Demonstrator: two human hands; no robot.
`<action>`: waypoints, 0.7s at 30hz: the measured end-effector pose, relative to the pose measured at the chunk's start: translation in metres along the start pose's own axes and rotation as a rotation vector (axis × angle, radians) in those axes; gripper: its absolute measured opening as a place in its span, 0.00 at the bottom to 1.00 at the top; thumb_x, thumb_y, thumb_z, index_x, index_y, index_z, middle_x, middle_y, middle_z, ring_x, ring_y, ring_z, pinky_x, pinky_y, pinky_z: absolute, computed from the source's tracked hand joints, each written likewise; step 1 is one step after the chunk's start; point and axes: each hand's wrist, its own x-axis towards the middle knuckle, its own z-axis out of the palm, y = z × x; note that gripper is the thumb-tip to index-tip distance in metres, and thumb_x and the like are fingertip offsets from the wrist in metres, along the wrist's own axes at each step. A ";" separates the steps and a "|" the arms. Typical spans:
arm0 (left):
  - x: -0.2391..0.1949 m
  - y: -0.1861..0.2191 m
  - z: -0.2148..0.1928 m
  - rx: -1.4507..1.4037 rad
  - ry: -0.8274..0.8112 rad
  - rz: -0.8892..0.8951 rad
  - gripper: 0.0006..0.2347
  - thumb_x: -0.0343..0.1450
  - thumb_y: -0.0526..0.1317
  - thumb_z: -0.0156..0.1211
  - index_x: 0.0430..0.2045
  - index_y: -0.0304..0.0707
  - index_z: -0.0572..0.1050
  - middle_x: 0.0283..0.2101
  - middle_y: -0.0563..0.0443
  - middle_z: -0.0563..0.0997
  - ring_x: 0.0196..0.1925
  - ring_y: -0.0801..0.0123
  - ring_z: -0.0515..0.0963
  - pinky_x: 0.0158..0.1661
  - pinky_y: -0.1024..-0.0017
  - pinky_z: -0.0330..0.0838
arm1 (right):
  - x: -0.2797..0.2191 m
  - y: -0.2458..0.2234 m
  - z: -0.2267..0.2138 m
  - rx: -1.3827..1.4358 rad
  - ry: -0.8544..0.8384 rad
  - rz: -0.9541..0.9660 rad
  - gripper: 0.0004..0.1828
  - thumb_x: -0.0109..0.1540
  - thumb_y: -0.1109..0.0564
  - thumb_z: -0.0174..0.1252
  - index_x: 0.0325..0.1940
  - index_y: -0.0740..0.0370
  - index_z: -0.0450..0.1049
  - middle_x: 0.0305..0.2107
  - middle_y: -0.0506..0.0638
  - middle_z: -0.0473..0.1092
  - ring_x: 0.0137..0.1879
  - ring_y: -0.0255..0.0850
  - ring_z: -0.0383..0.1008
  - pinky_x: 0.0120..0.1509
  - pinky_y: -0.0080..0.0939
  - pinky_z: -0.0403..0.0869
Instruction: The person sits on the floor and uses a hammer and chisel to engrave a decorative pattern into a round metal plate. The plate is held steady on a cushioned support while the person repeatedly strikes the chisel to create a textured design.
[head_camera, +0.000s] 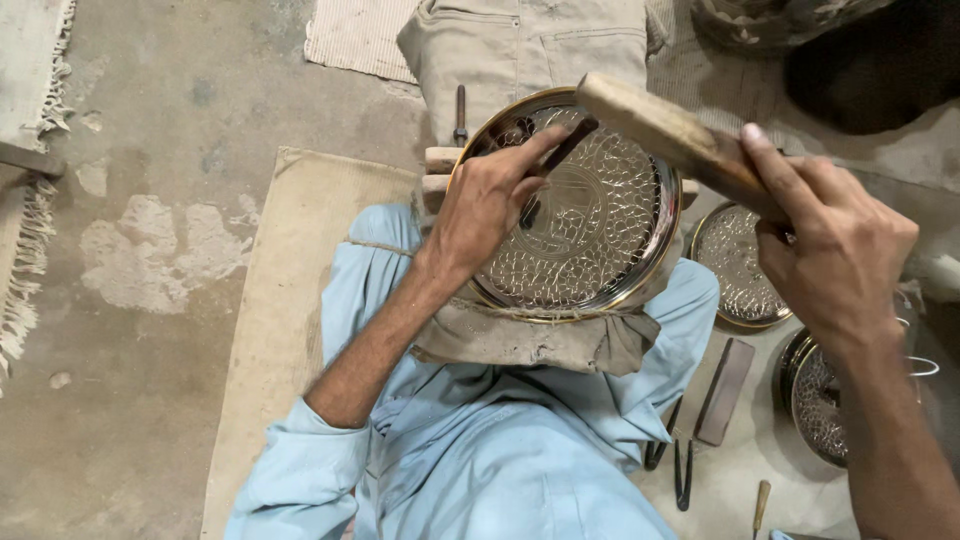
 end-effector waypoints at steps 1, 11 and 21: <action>0.000 0.000 0.000 -0.007 -0.006 -0.035 0.24 0.71 0.31 0.64 0.64 0.48 0.69 0.39 0.48 0.86 0.35 0.67 0.86 0.35 0.68 0.85 | 0.001 0.000 0.000 0.176 0.010 0.076 0.45 0.57 0.65 0.65 0.76 0.44 0.60 0.46 0.57 0.76 0.44 0.49 0.79 0.47 0.49 0.80; -0.008 -0.009 0.006 -0.032 0.061 0.041 0.24 0.72 0.32 0.64 0.65 0.50 0.67 0.43 0.47 0.86 0.41 0.66 0.87 0.39 0.67 0.86 | 0.002 0.014 0.007 0.274 -0.084 0.102 0.48 0.57 0.67 0.64 0.80 0.47 0.57 0.54 0.62 0.74 0.48 0.52 0.80 0.52 0.50 0.81; -0.010 -0.004 0.002 -0.037 0.034 -0.101 0.22 0.73 0.34 0.64 0.62 0.51 0.70 0.39 0.47 0.87 0.36 0.67 0.88 0.33 0.67 0.84 | 0.010 0.012 0.001 -0.074 -0.090 -0.072 0.45 0.62 0.60 0.67 0.82 0.35 0.62 0.49 0.46 0.76 0.49 0.43 0.80 0.49 0.46 0.81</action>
